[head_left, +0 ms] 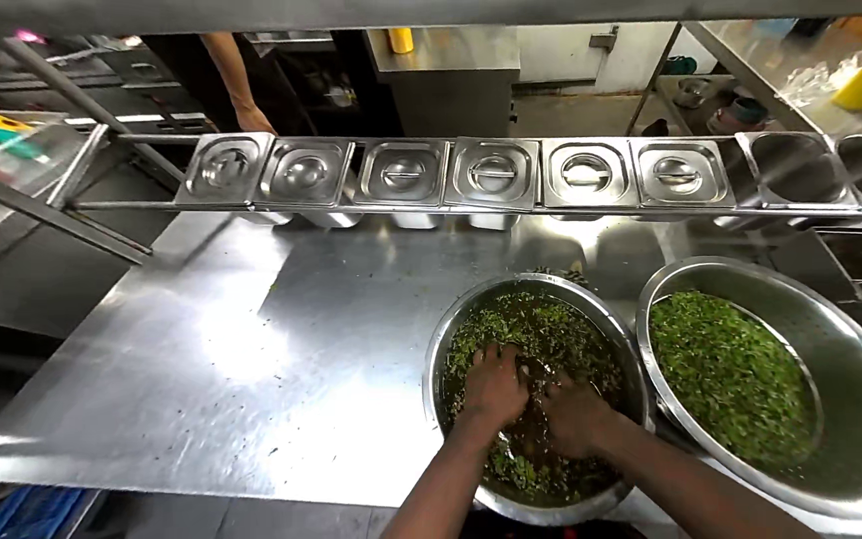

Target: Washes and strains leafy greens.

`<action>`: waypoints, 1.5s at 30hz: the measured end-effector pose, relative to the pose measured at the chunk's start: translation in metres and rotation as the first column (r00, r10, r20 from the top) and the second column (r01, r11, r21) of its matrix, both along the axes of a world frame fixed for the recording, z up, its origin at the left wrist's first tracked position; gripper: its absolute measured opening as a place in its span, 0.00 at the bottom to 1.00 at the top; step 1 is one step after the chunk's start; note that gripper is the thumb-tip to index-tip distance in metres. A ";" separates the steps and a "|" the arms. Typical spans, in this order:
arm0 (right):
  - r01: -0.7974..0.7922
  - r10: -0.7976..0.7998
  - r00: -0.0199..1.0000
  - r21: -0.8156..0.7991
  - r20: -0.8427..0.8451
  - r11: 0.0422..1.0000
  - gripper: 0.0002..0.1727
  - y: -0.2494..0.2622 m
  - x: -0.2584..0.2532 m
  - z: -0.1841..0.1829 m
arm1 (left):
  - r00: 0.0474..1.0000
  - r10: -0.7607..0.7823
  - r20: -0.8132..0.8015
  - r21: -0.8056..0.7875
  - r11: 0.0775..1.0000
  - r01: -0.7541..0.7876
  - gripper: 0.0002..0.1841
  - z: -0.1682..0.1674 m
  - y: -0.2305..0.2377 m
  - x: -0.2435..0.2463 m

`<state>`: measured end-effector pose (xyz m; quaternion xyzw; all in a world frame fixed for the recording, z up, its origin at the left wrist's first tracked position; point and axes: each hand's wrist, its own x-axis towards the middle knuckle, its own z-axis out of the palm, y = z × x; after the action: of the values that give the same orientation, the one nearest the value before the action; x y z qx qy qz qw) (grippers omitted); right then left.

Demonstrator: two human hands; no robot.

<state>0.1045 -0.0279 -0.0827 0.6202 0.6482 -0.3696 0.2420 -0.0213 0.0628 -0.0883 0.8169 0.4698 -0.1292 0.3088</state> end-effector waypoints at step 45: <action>0.086 -0.028 0.977 0.272 -0.213 0.959 0.17 -0.018 0.052 0.100 | 0.818 -0.552 -0.162 -0.075 0.834 0.547 0.23 0.117 -0.032 -0.010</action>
<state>0.1560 -0.0462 0.0171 0.6248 0.6973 -0.3438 0.0726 -0.0309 0.0308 0.0291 0.8989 0.2382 -0.2904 0.2256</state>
